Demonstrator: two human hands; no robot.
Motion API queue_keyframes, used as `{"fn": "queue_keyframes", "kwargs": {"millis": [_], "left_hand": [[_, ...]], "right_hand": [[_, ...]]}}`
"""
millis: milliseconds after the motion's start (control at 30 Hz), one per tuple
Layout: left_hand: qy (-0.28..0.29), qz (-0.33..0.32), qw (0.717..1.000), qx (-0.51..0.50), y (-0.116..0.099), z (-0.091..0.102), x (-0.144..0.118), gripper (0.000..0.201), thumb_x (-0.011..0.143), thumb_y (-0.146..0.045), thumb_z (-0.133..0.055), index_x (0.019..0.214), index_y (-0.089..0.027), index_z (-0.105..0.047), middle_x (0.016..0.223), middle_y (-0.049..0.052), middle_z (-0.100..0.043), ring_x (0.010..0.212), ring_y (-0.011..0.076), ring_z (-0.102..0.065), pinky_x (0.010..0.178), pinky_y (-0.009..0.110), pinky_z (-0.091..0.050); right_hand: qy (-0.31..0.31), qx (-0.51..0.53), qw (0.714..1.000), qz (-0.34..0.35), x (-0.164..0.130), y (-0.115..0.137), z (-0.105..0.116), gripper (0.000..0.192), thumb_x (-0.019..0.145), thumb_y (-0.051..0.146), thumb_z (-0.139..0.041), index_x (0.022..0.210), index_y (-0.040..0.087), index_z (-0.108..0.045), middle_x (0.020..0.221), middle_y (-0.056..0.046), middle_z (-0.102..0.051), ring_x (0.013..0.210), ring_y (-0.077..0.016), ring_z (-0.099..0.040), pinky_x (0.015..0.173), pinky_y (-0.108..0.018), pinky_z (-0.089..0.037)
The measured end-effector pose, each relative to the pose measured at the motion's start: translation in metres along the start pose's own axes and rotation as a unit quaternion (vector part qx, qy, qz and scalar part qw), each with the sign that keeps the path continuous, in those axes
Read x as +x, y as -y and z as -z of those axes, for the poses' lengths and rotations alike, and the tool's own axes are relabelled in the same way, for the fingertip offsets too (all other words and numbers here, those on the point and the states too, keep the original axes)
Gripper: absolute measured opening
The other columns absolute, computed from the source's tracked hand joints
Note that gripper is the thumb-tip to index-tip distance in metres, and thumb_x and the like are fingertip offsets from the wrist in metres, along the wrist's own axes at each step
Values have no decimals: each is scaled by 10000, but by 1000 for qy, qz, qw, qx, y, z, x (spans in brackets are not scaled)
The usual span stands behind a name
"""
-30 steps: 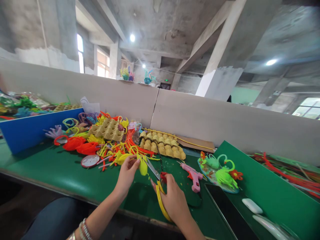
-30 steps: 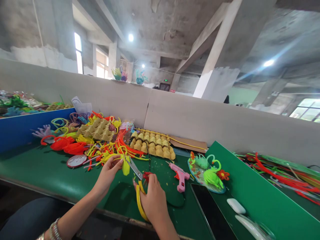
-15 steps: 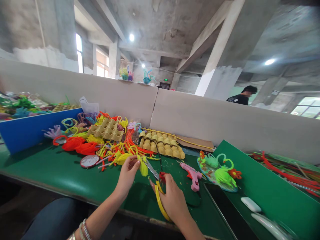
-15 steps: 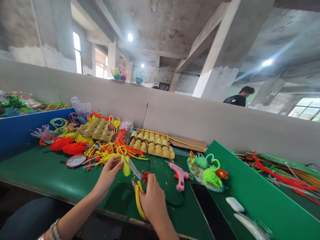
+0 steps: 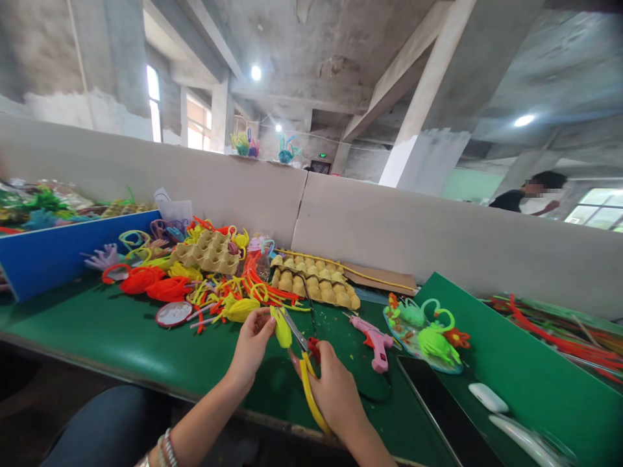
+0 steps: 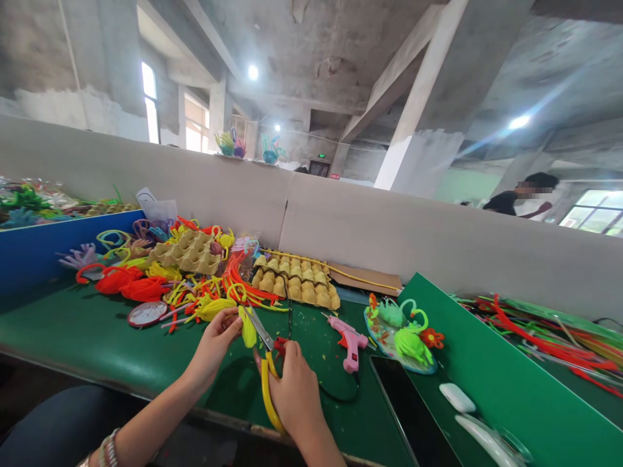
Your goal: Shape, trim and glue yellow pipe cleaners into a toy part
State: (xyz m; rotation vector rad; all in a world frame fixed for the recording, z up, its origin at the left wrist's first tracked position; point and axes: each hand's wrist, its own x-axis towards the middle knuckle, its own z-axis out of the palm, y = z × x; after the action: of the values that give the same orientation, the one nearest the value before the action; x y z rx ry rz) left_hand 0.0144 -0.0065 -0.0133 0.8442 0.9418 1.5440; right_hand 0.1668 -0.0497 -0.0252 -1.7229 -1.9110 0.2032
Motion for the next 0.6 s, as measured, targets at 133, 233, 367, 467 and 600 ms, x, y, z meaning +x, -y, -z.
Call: {"fn": "queue_keyframes", "kwargs": {"millis": [133,233,367,467,600], "left_hand": [[-10,9,1000,-17,1,0,0,396,504,-378,-761,793,-160,-600,651,-4,-630,648,153,-595,640,266,-458],[-12,12,999,-31,2,0,-1,401,500,-372,-769,795,-157,-602,655,-3,-635,654,153,-602,655,274,-468],[-15,21,999,-44,3,-1,-1,412,493,-374,-780,792,-150,-604,653,-5,-639,637,138,-595,651,265,-469],[-15,29,998,-53,3,-1,-1,415,480,-367,-788,781,-147,-606,653,-4,-642,627,132,-594,646,259,-467],[-20,33,998,-55,2,-1,0,424,456,-363,-794,769,-148,-604,645,-7,-639,608,128,-591,631,255,-463]], "right_hand": [[5,3,1000,1,0,0,-1,243,837,441,-461,905,208,-483,904,-71,-655,863,-238,-651,642,-272,-419],[5,-1,1000,0,-1,0,-2,265,835,462,-460,902,208,-482,899,-73,-658,857,-242,-654,626,-271,-418],[4,-5,1000,-5,-2,2,-2,284,832,498,-455,852,214,-468,864,-66,-655,811,-235,-661,608,-263,-418],[13,4,1000,-10,-2,2,-1,292,838,509,-440,842,218,-457,866,-62,-651,815,-233,-658,617,-262,-419],[18,-3,1000,-18,-3,3,0,284,844,505,-426,821,223,-444,849,-60,-648,782,-227,-655,589,-257,-400]]}}
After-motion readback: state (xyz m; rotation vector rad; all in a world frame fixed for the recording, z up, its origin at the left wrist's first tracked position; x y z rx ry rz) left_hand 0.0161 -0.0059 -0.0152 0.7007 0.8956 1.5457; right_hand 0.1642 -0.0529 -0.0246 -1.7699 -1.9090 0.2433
